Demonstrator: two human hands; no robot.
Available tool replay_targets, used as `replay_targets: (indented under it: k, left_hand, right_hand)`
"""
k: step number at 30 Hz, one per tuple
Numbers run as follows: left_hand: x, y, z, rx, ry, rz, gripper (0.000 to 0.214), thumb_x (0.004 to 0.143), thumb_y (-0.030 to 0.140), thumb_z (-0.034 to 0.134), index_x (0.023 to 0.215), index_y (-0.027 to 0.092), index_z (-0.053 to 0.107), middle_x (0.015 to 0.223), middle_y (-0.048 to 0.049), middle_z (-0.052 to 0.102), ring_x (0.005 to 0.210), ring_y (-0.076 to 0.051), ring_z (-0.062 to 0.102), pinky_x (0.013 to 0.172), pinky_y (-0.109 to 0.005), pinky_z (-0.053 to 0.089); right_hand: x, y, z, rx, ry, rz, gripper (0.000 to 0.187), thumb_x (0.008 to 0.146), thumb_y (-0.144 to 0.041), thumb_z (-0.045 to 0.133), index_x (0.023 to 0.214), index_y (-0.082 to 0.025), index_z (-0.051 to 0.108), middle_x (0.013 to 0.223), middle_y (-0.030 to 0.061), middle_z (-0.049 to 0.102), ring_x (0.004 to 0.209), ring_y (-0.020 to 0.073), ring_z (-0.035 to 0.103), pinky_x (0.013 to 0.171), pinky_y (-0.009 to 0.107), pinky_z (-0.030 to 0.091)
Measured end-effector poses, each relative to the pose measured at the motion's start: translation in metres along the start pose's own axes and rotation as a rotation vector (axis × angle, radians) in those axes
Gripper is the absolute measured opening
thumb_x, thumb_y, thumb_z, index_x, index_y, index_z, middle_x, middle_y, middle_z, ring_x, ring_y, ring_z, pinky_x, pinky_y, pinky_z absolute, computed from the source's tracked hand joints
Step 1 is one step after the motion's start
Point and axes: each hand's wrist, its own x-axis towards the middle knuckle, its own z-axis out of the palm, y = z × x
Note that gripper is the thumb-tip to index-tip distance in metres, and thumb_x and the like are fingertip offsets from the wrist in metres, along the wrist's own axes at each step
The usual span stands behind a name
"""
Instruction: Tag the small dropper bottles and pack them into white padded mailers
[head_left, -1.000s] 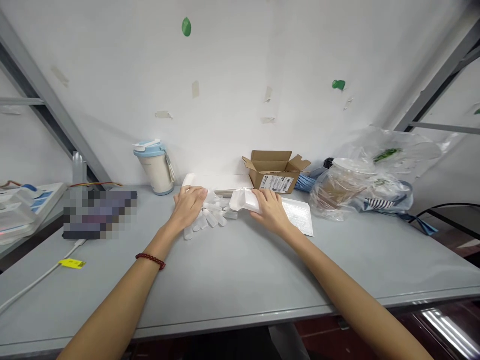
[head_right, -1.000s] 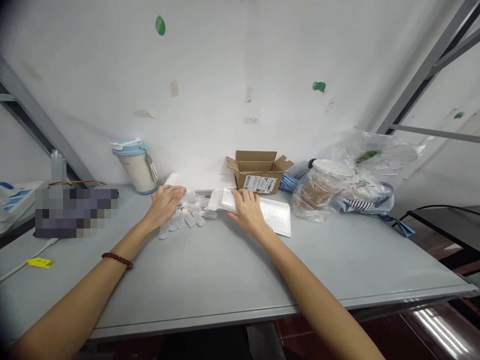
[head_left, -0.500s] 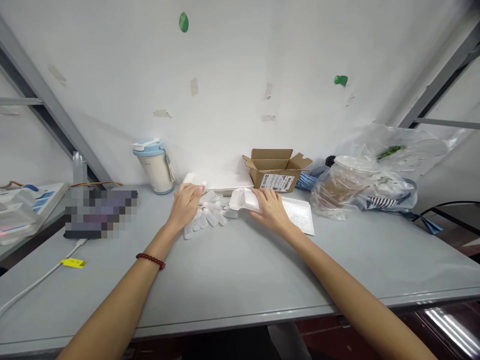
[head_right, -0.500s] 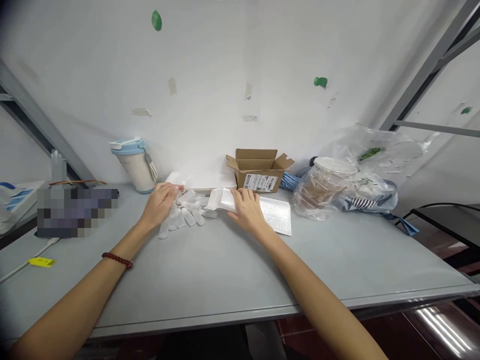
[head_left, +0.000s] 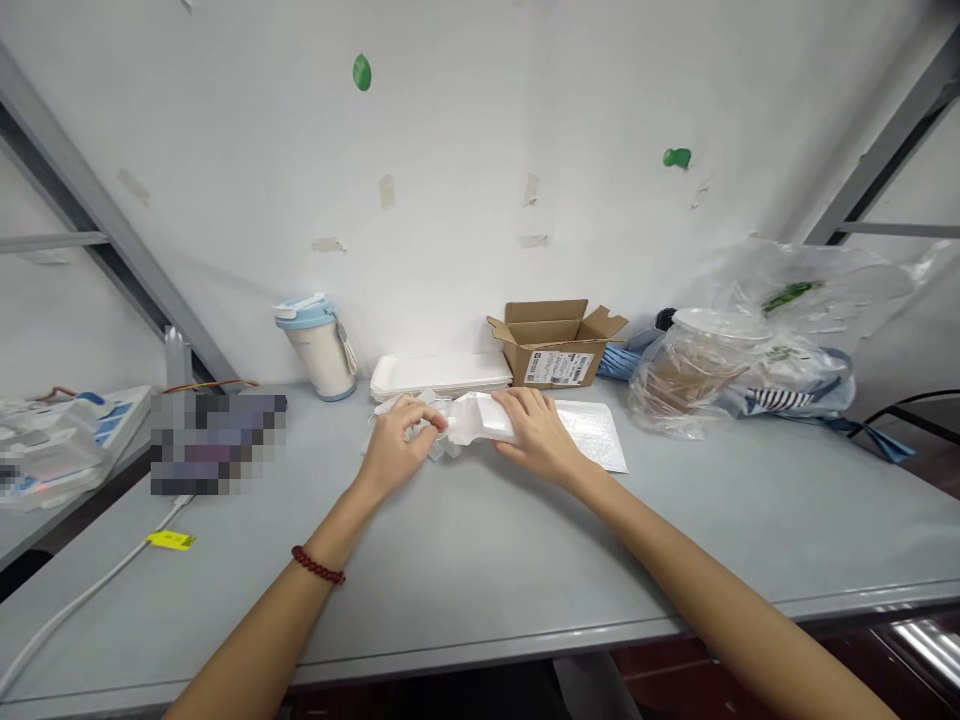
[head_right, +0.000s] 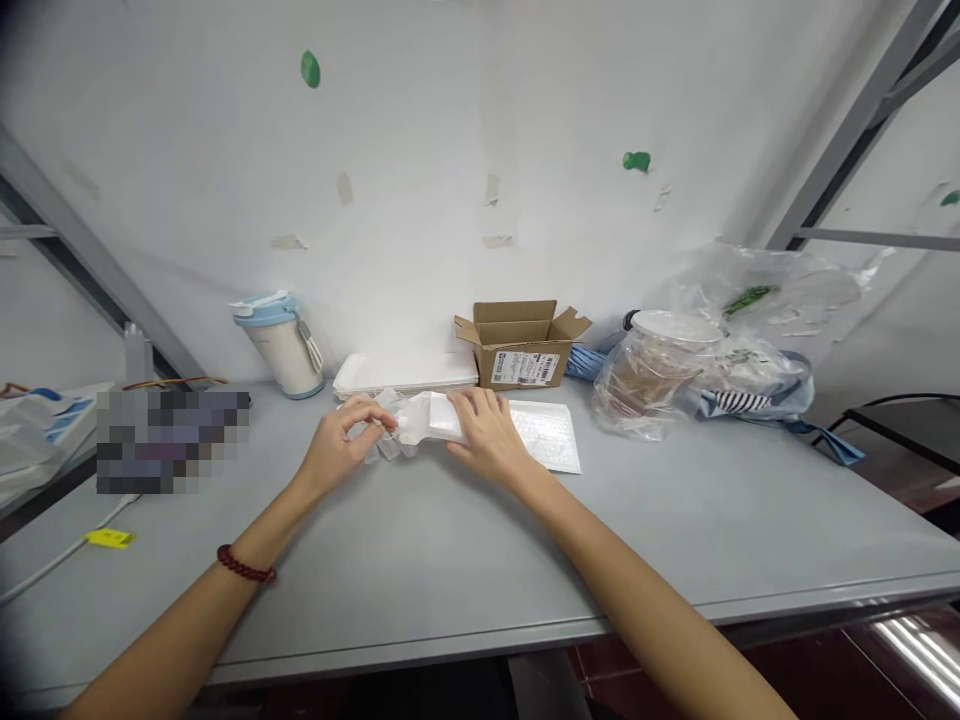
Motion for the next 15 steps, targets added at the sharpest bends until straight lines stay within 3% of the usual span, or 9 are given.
replay_targets:
  k: [7, 10, 13, 15]
  left_hand:
    - [-0.010, 0.024, 0.013, 0.025, -0.230, 0.193, 0.026, 0.076, 0.022, 0.048, 0.086, 0.026, 0.072, 0.088, -0.0017, 0.071, 0.088, -0.023, 0.053, 0.084, -0.038, 0.046]
    - [-0.004, 0.014, 0.008, -0.007, -0.067, 0.132, 0.028, 0.077, 0.023, 0.047, 0.085, 0.024, 0.073, 0.088, -0.0027, 0.071, 0.084, -0.021, 0.056, 0.080, -0.034, 0.047]
    - [0.008, -0.018, -0.014, 0.110, 0.201, -0.090, 0.027, 0.076, 0.026, 0.045, 0.083, 0.022, 0.071, 0.086, -0.0029, 0.071, 0.075, -0.019, 0.058, 0.073, -0.031, 0.047]
    - [0.016, -0.045, -0.033, 0.243, 0.277, -0.264, 0.025, 0.073, 0.029, 0.049, 0.082, 0.021, 0.070, 0.085, -0.0033, 0.071, 0.074, -0.020, 0.059, 0.073, -0.031, 0.046]
  right_hand:
    - [-0.003, -0.009, 0.001, 0.033, 0.002, -0.075, 0.055, 0.076, -0.027, 0.059, 0.127, -0.014, 0.043, 0.118, 0.0155, 0.050, 0.106, 0.0287, 0.044, 0.088, 0.041, 0.036]
    - [-0.003, -0.003, 0.002, 0.015, 0.013, -0.047, 0.056, 0.075, -0.027, 0.059, 0.127, -0.014, 0.043, 0.119, 0.0156, 0.049, 0.107, 0.0290, 0.043, 0.089, 0.041, 0.036]
    - [-0.002, 0.005, 0.003, -0.006, 0.031, -0.022, 0.056, 0.077, -0.027, 0.057, 0.129, -0.016, 0.041, 0.120, 0.0150, 0.049, 0.109, 0.0293, 0.043, 0.088, 0.042, 0.036]
    - [-0.002, 0.008, 0.004, -0.019, 0.042, -0.016, 0.056, 0.078, -0.028, 0.056, 0.130, -0.017, 0.040, 0.120, 0.0145, 0.049, 0.109, 0.0294, 0.043, 0.087, 0.041, 0.036]
